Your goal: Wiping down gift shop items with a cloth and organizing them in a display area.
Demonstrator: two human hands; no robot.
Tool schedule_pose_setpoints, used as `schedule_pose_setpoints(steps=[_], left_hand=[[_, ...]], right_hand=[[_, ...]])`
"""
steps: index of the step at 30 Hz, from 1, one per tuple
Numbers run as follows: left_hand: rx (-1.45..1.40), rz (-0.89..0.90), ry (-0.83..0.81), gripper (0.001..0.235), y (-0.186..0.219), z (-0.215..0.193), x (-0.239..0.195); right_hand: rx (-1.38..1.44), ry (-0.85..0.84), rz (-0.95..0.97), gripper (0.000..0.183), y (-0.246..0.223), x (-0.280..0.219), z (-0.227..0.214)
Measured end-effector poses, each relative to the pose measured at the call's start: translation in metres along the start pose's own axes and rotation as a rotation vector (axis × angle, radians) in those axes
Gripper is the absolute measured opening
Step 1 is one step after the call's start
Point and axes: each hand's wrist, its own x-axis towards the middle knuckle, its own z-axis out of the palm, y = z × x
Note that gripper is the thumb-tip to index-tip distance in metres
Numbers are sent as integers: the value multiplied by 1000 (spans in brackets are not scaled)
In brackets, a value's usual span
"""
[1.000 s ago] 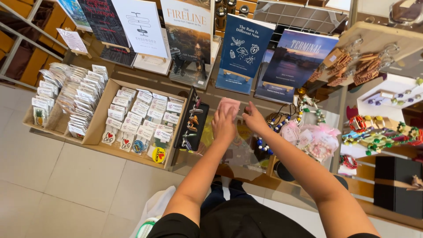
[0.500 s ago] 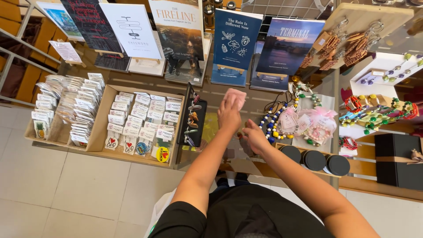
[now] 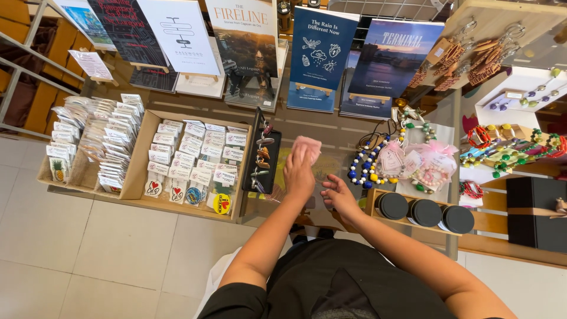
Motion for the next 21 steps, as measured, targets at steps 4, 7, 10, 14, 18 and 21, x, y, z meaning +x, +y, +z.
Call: schedule_pose_setpoints(steps=[4, 7, 10, 14, 18, 21], left_hand=[[-14, -36, 33, 50, 11, -3, 36], [-9, -53, 26, 52, 17, 4, 57], [6, -50, -15, 55, 19, 14, 68], [4, 56, -102, 56, 21, 8, 54], [-106, 171, -151, 53, 19, -7, 15], [-103, 150, -169, 66, 9, -16, -14]], right_hand=[[64, 1, -2, 66, 21, 15, -11], [67, -4, -22, 62, 22, 8, -12], [68, 3, -32, 62, 24, 4, -14], [85, 10, -48, 57, 30, 5, -16], [81, 35, -65, 56, 31, 9, -13], [87, 61, -77, 54, 33, 9, -9]])
